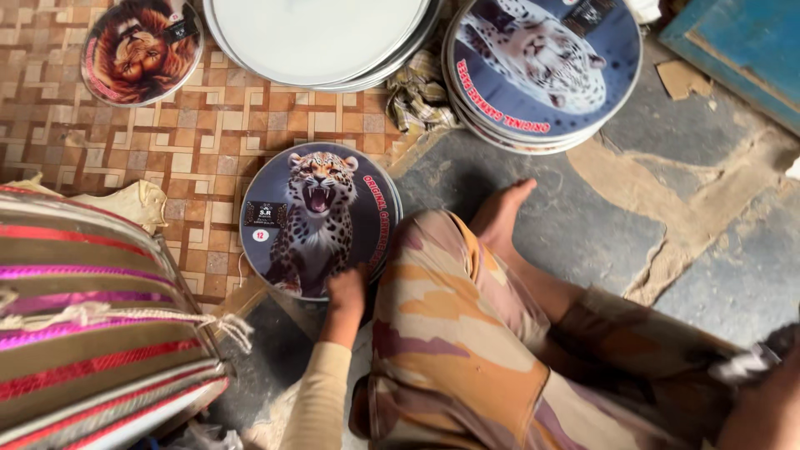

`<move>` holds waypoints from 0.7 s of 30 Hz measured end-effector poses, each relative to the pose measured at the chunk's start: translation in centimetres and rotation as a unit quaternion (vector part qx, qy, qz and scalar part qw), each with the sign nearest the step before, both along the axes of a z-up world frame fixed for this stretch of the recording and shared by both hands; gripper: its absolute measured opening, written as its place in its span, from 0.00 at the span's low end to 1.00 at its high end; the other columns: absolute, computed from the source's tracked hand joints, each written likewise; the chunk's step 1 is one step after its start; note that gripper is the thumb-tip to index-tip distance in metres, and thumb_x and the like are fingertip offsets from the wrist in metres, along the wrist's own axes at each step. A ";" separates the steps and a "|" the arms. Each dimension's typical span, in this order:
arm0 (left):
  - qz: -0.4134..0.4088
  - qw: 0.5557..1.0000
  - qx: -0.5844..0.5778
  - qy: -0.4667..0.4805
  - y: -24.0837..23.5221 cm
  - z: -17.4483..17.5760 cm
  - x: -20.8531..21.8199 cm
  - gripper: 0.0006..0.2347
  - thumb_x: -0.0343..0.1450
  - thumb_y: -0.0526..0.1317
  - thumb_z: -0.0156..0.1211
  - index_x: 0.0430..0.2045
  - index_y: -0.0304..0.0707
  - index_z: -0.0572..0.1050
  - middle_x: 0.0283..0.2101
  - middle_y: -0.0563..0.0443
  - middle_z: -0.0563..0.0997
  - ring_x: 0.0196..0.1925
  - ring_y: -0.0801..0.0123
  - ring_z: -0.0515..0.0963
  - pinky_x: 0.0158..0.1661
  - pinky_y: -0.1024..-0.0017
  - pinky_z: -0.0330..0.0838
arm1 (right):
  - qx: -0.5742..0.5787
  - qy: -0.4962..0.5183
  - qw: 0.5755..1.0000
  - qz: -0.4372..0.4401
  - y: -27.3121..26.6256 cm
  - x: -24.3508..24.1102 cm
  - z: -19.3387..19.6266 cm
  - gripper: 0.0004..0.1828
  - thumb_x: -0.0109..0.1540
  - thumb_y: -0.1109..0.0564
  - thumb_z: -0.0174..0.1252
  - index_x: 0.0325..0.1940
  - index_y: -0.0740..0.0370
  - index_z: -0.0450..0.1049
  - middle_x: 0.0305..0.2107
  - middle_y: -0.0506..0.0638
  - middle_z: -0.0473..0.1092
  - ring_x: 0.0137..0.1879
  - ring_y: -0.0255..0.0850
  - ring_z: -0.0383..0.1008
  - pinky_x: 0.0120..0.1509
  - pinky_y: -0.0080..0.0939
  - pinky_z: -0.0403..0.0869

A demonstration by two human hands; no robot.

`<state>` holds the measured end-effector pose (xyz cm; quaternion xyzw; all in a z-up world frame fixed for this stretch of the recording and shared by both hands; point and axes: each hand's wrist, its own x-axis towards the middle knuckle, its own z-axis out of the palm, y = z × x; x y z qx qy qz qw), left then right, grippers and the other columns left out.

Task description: The person sits on the floor and wipes the surface of several round metal trays with a cloth. They handle the trays one at a time, wiping the top and bottom, and stacking them as they finish.

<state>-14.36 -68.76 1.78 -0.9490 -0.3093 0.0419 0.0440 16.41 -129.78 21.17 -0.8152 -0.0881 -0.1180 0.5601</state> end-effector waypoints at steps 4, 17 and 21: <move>0.111 0.986 -0.020 -0.124 4.0 7.0 -0.8 0.24 0.62 0.53 0.65 0.46 0.37 0.73 0.41 0.32 0.81 0.38 0.43 0.84 0.37 0.49 0.76 | 0.084 0.010 0.996 -0.019 2.8 -1.8 -0.5 0.08 0.73 0.62 0.58 0.55 0.67 0.69 0.39 0.48 0.71 0.40 0.31 0.70 0.45 0.30 0.69; 0.483 0.767 -0.194 -0.375 13.3 6.0 -7.5 0.41 0.50 0.49 0.80 0.62 0.37 0.75 0.56 0.35 0.82 0.58 0.41 0.79 0.59 0.47 0.72 | -0.020 -0.021 0.999 0.020 5.0 -2.2 1.0 0.06 0.75 0.67 0.58 0.51 0.74 0.68 0.38 0.49 0.73 0.40 0.28 0.72 0.47 0.27 0.72; 0.535 0.721 -0.185 -0.398 13.8 7.3 -8.4 0.34 0.55 0.45 0.82 0.51 0.24 0.71 0.48 0.34 0.78 0.50 0.47 0.79 0.49 0.60 0.77 | -0.058 -0.031 0.998 0.018 5.1 -2.0 1.3 0.06 0.74 0.66 0.59 0.50 0.74 0.69 0.37 0.49 0.73 0.39 0.28 0.72 0.46 0.27 0.72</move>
